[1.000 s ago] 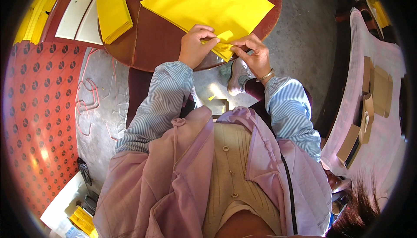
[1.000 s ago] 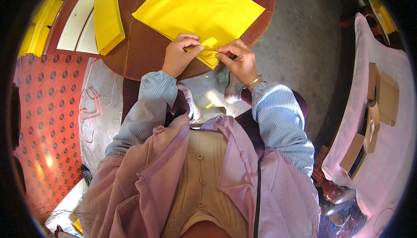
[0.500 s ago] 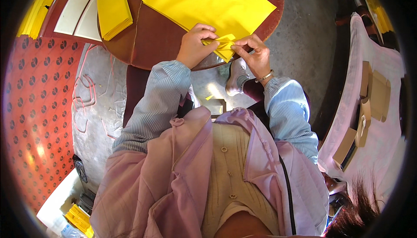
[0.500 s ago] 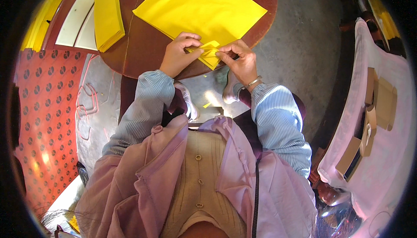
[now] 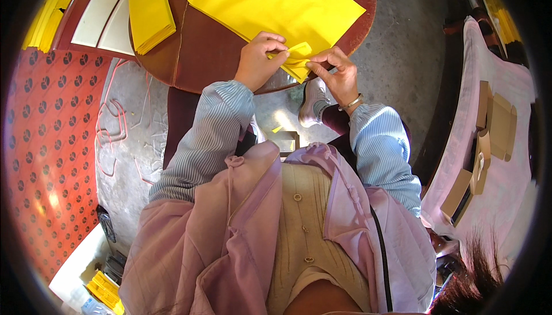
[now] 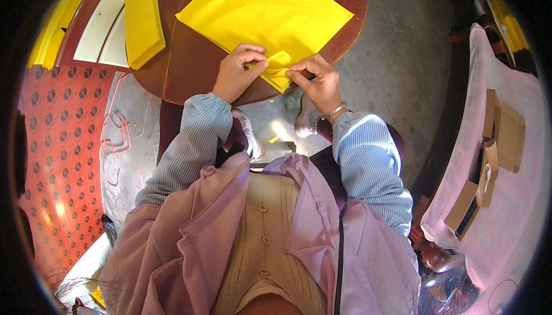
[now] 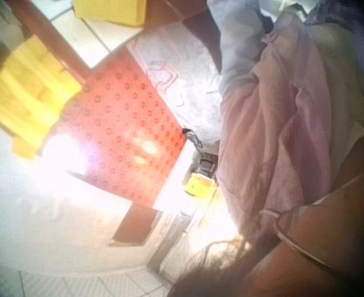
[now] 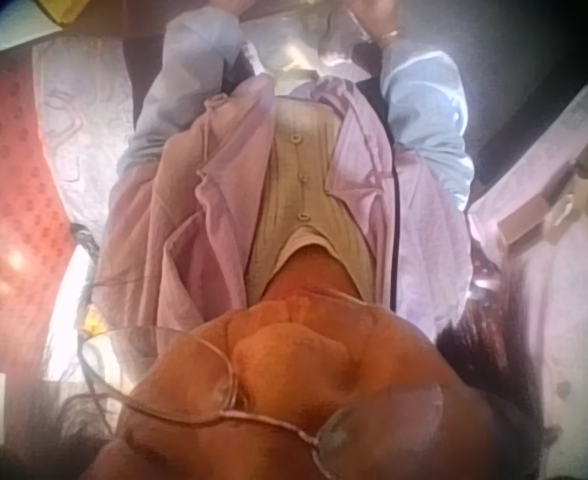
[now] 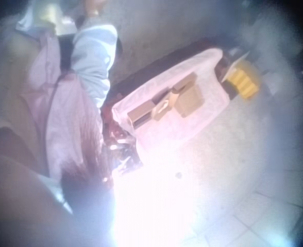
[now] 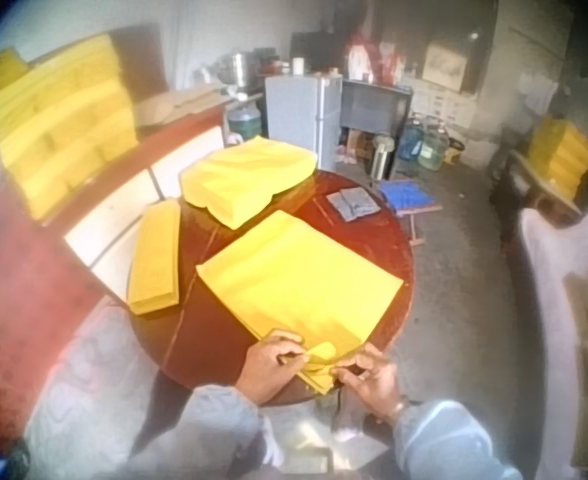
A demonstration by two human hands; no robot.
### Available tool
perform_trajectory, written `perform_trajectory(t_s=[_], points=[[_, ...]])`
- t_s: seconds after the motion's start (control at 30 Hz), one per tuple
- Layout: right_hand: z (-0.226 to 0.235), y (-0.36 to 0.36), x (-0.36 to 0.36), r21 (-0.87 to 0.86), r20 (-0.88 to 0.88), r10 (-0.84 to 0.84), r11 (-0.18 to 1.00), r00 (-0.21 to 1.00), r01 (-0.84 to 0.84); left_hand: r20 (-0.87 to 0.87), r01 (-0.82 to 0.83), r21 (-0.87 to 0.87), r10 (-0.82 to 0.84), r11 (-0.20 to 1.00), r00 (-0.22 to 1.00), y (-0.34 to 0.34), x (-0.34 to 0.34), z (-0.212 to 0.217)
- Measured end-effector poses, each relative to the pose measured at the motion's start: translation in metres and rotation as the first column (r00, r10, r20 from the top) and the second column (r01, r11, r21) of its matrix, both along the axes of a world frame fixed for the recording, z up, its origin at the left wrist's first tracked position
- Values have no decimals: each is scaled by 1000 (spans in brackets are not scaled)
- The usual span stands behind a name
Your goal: The person folds yellow paper sheets on a round wooden table. They fold each sheet in half, then fold the edges inward to create a smaller rectangular shape, and stack the finished pieces.
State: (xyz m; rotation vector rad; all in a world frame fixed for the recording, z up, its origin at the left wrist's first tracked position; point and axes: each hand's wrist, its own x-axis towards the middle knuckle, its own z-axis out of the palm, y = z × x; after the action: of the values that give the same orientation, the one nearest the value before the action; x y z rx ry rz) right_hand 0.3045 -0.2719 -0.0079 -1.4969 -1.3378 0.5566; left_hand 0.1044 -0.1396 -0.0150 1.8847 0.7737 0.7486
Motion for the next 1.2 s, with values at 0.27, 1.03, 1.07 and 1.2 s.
perform_trajectory(t_s=[0.27,1.03,1.07,1.2], points=[[-4,2,1,-37,-43,-23,999,999,22,37,39,71,-42,997,998,2,-2,0],[-1,3,-1,-29,-45,-23,999,999,21,47,46,61,-48,997,998,2,-4,-1],[-1,3,-2,-25,-48,-20,999,999,19,58,45,64,-49,997,997,1,-3,-2],[1,2,-5,7,-52,-31,999,998,32,47,-32,79,28,996,999,-3,3,-4]])
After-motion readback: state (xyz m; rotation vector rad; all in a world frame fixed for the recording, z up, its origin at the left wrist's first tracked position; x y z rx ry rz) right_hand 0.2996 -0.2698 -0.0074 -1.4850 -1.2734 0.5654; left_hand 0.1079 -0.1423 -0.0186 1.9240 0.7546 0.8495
